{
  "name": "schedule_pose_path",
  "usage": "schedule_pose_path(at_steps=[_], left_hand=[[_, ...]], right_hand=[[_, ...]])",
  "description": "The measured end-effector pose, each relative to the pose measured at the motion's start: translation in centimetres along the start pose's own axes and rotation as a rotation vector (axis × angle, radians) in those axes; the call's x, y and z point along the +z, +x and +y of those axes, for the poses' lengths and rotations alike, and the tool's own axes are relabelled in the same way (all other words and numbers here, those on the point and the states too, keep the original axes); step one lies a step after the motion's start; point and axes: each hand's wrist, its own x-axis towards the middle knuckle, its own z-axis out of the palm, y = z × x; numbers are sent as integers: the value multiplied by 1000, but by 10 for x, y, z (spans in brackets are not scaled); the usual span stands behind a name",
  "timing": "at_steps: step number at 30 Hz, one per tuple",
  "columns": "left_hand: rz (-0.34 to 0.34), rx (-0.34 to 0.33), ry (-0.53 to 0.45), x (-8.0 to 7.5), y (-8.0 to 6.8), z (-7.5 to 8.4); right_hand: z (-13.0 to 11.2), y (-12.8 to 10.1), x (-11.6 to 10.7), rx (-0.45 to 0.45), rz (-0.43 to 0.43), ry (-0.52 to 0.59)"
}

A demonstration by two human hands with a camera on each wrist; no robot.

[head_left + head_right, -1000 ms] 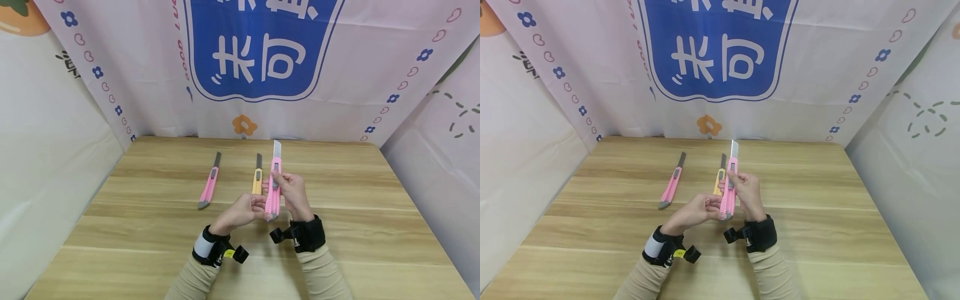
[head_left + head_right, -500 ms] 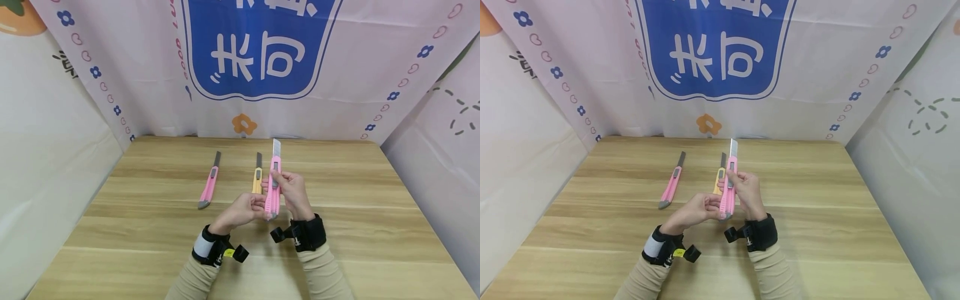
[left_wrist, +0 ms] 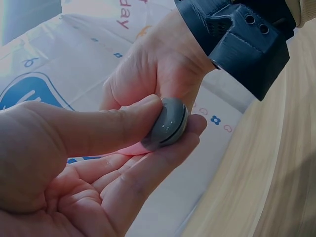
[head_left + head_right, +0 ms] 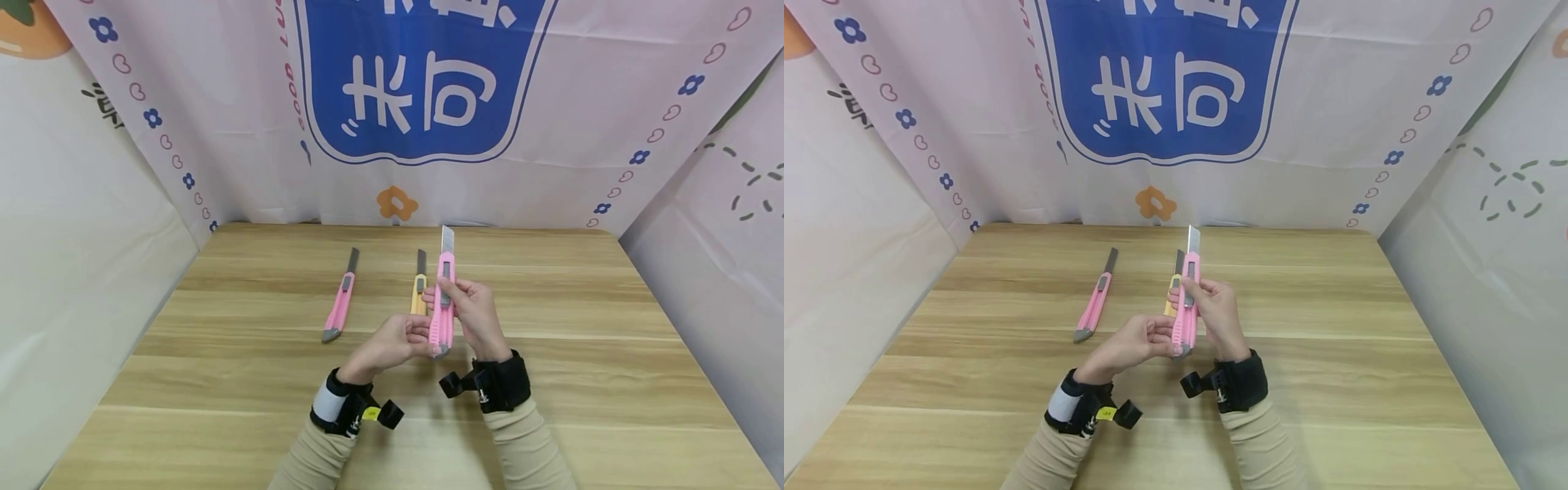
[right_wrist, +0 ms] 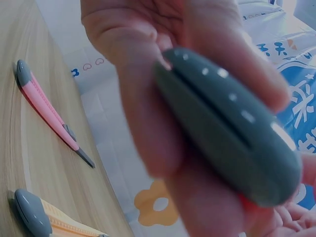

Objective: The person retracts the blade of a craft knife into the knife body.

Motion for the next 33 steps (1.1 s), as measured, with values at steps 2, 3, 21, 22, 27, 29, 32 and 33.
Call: schedule_pose_path(at_steps=[2, 3, 21, 22, 27, 29, 32, 33], left_hand=[[5, 3, -2, 0, 0, 0], [7, 4, -4, 0, 0, 0], [31, -10, -12, 0, -1, 2], [30, -8, -10, 1, 0, 2], [17, 4, -1, 1, 0, 2], [13, 9, -3, 1, 0, 2], [9, 13, -6, 1, 0, 3], [9, 11, -7, 1, 0, 3]], right_hand=[[0, 0, 1, 5, 0, 9], [1, 0, 1, 11, 4, 6], [3, 0, 5, 25, 56, -63], [3, 0, 5, 15, 56, -58], [3, 0, 3, -17, 58, -38], [3, 0, 3, -21, 54, -36], [3, 0, 3, -25, 43, -35], [3, 0, 3, -24, 39, -34]])
